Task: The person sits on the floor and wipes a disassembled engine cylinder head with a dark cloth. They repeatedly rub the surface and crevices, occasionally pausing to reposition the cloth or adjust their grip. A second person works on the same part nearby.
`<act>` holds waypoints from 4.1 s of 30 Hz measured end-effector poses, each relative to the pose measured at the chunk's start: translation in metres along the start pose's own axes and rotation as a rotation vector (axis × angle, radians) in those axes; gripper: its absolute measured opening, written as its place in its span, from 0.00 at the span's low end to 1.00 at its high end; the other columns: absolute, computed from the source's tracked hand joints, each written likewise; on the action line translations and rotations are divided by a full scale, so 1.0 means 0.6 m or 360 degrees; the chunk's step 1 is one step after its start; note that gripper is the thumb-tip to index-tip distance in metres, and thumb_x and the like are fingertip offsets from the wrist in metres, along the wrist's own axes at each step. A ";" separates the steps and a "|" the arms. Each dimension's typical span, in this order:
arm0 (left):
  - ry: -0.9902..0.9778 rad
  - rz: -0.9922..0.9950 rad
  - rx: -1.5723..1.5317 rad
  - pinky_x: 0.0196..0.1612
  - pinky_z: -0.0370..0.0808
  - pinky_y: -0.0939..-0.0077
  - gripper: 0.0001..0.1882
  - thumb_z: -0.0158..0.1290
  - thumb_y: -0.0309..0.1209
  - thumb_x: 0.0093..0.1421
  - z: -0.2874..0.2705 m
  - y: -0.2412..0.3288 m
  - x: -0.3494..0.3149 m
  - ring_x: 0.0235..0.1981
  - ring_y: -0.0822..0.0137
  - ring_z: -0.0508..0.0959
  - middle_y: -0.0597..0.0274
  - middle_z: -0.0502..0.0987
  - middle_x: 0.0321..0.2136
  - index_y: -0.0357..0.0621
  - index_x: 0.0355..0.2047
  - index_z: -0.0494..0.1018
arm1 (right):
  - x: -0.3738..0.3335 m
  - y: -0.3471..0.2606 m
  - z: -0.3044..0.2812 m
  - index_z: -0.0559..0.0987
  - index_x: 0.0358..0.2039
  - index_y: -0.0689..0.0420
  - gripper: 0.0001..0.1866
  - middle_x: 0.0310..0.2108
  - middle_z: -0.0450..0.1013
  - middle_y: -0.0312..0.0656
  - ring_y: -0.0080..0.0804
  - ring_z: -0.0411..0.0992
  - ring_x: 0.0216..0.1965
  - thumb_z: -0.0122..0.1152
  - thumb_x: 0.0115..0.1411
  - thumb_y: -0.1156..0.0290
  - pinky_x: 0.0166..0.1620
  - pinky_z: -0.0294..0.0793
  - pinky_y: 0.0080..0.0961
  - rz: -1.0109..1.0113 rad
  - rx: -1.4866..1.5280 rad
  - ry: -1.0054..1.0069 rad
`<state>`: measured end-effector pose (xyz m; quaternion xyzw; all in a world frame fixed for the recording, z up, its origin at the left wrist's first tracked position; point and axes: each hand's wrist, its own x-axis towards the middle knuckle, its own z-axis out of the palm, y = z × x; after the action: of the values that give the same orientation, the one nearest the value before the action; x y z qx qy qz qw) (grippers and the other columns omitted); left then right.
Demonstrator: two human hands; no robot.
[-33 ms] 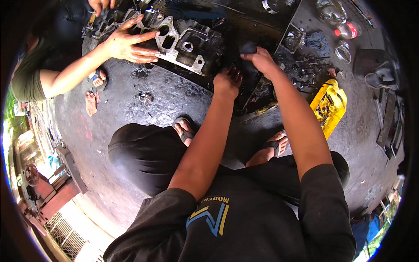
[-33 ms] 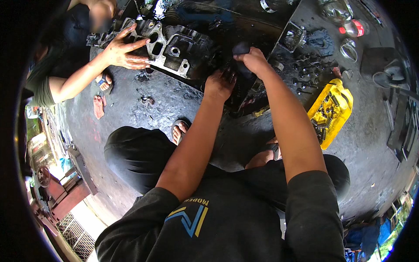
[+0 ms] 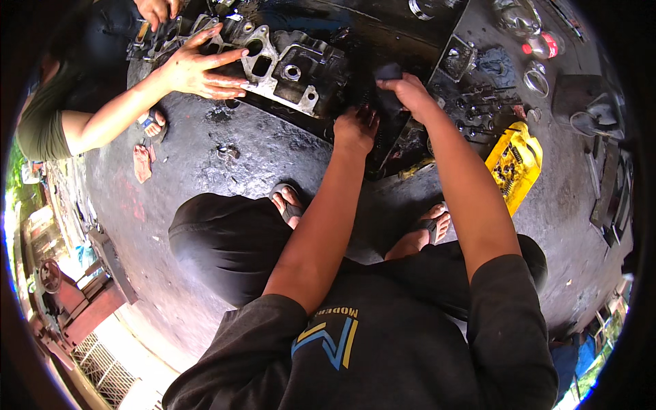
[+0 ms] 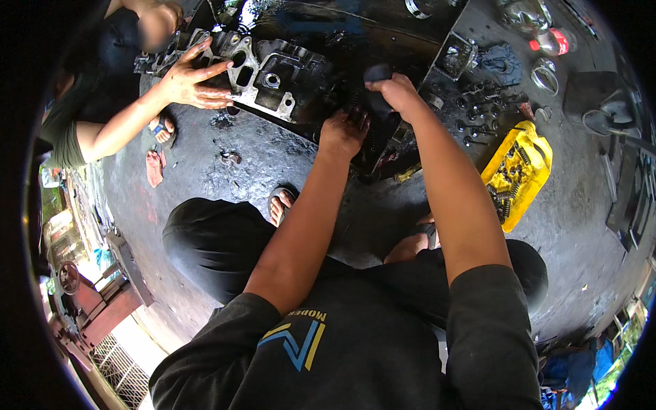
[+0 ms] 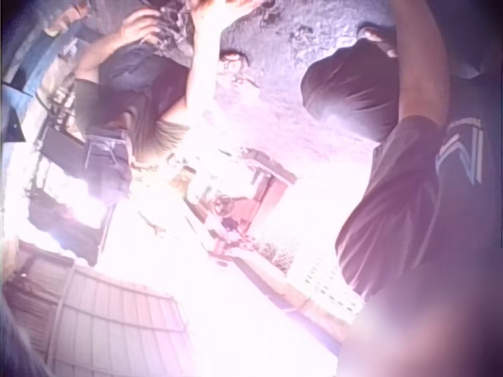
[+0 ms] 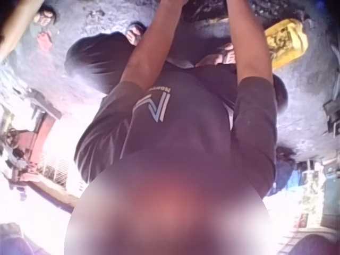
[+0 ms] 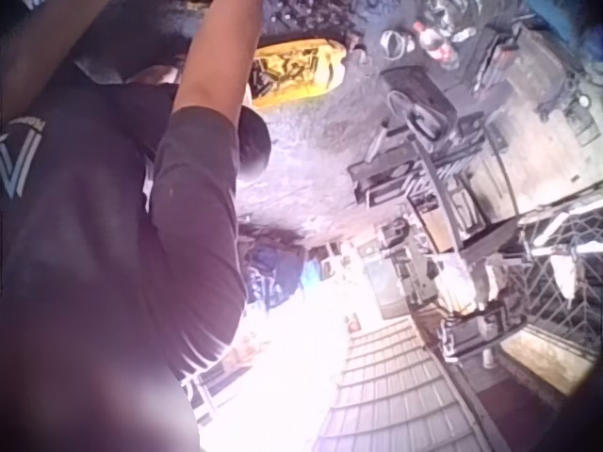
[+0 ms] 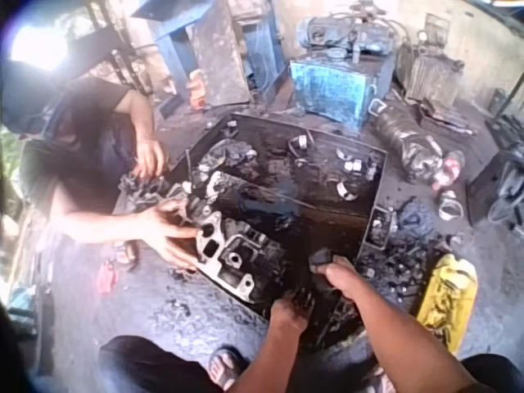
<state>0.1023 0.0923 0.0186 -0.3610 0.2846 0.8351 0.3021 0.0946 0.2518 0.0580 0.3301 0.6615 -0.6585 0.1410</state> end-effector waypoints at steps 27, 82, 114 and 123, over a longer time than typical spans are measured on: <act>0.0045 0.0151 0.0833 0.35 0.75 0.72 0.12 0.47 0.32 0.63 0.048 -0.007 -0.030 0.33 0.64 0.78 0.58 0.77 0.36 0.40 0.43 0.72 | -0.044 -0.213 -0.285 0.81 0.41 0.55 0.22 0.40 0.77 0.49 0.46 0.74 0.44 0.61 0.50 0.54 0.48 0.72 0.37 -0.1032 -0.2043 0.0347; 0.0215 0.1534 0.2654 0.49 0.71 0.58 0.20 0.54 0.29 0.54 -0.136 -0.043 0.044 0.46 0.44 0.73 0.40 0.73 0.45 0.38 0.47 0.68 | -0.014 0.000 0.087 0.63 0.59 0.53 0.32 0.60 0.56 0.58 0.55 0.67 0.54 0.63 0.53 0.69 0.53 0.72 0.39 -0.0338 -0.1823 0.0148; -0.0166 0.0075 0.0750 0.47 0.68 0.64 0.24 0.41 0.52 0.66 0.054 0.024 -0.036 0.49 0.63 0.70 0.62 0.71 0.51 0.50 0.52 0.69 | -0.045 -0.050 0.050 0.73 0.45 0.66 0.25 0.37 0.75 0.61 0.59 0.72 0.44 0.57 0.57 0.56 0.48 0.71 0.45 -0.0476 -0.1299 0.0208; -0.0145 -0.0081 0.0240 0.56 0.61 0.59 0.18 0.48 0.44 0.65 0.052 0.008 -0.043 0.49 0.60 0.69 0.63 0.68 0.52 0.53 0.52 0.67 | 0.012 -0.033 0.002 0.80 0.29 0.59 0.21 0.27 0.77 0.40 0.34 0.75 0.27 0.61 0.56 0.51 0.36 0.73 0.31 0.0104 0.0432 0.0045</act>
<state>0.0999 0.1032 0.0577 -0.3061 0.3234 0.8188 0.3622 0.0768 0.2542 0.0689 0.3766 0.5572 -0.7322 0.1070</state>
